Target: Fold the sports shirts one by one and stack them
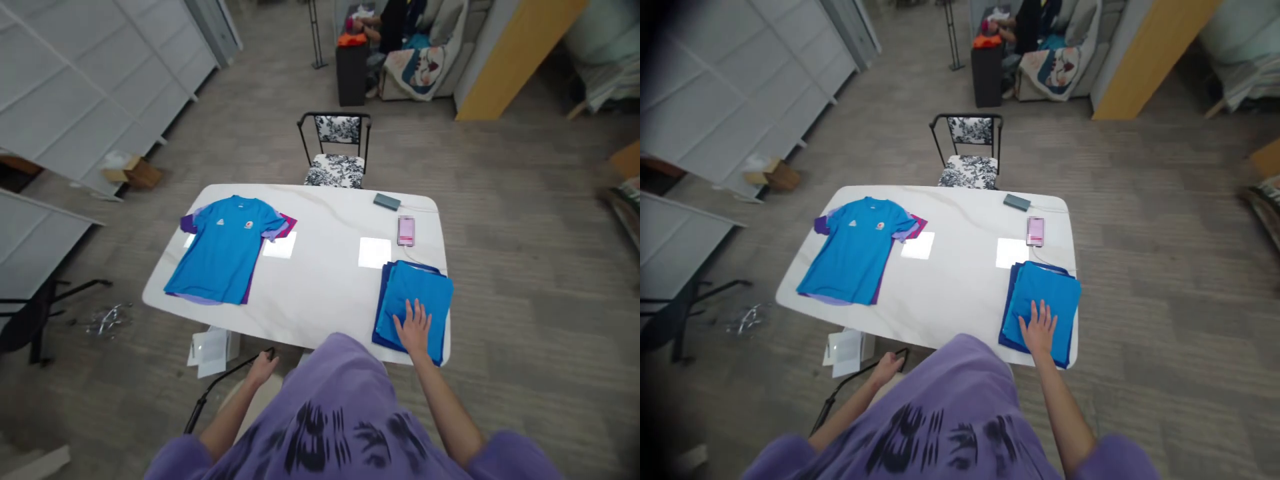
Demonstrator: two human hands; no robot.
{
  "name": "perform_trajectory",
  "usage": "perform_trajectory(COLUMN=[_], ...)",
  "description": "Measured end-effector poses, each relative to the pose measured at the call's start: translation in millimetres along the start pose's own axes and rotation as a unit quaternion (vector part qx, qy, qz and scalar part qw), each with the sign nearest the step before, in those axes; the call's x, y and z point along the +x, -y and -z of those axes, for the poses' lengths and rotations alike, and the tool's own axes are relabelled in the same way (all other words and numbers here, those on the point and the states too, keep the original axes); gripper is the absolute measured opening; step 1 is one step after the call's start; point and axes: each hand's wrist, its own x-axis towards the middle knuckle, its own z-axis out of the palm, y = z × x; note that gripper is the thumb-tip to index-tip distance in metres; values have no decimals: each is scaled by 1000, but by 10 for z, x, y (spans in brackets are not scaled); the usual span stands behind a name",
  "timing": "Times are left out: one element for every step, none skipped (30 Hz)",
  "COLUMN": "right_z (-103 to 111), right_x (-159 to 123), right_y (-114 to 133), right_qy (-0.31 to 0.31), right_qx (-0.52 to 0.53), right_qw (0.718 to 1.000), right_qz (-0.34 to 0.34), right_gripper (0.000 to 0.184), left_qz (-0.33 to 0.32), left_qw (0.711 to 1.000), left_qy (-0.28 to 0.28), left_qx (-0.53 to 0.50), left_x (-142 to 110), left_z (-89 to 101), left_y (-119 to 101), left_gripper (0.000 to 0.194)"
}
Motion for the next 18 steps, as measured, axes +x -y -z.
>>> perform_trajectory(right_z=[-44, -84, -120, -157, -198, -247, -308, -385, -480, -594, -726, -873, -1033, -1202, -1376, -1555, -1736, -1921], right_x=[-11, -19, -26, -29, -29, -25, -19, -12, -2, 9, 25, 46, 78, 122, 183, 262, 362, 482], right_y=[44, 98, 170, 263, 382, 530, 707, 912, 1142, 1394, 1665, 1955, 2263, 2589, 2932, 3292, 3666, 4050], right_qy=[1, 7, 12, 11, 2, -12, -25, -33, -34, -26, -9, 17, 48, 85, 123, 158, 189, 214], right_qx=[-1, -2, -5, -9, -13, -18, -22, -26, -31, -36, -44, -51, -57, -59, -57, -50, -36, -17], right_qw=[1000, 1000, 1000, 1000, 1000, 1000, 999, 999, 999, 999, 999, 998, 997, 994, 990, 986, 981, 976], right_qz=[8, 13, 14, 12, 10, 10, 11, 15, 18, 22, 24, 26, 27, 28, 29, 31, 33, 37], right_gripper=[88, 89, 90, 91, 91, 90, 89, 87, 84, 80, 74, 69, 63, 58, 54, 49, 46, 42], left_qz=[12, 24, 36, 49, 66, 82, 93, 100, 97, 88, 73, 54, 33, 12, -5, -17, -23, -25], left_qw=[999, 996, 992, 987, 982, 977, 972, 969, 968, 967, 967, 968, 969, 971, 972, 974, 977, 981], left_qy=[-16, -34, -54, -75, -94, -113, -131, -146, -154, -158, -161, -163, -163, -158, -150, -136, -118, -100], left_qx=[-36, -75, -110, -136, -152, -160, -169, -170, -174, -179, -182, -182, -182, -181, -181, -178, -174, -165], left_x=[-34, -35, 0, 73, 185, 336, 523, 742, 985, 1244, 1508, 1768, 2013, 2239, 2440, 2616, 2768, 2898], left_z=[120, 236, 354, 477, 608, 748, 896, 1049, 1205, 1358, 1506, 1645, 1773, 1889, 1992, 2082, 2159, 2221], left_y=[198, 391, 580, 767, 950, 1131, 1307, 1476, 1633, 1776, 1901, 2008, 2098, 2174, 2240, 2300, 2358, 2417], left_gripper=[47, 48, 49, 50, 49, 47, 45, 42, 40, 38, 37, 36, 34, 33, 32, 32, 34, 36])
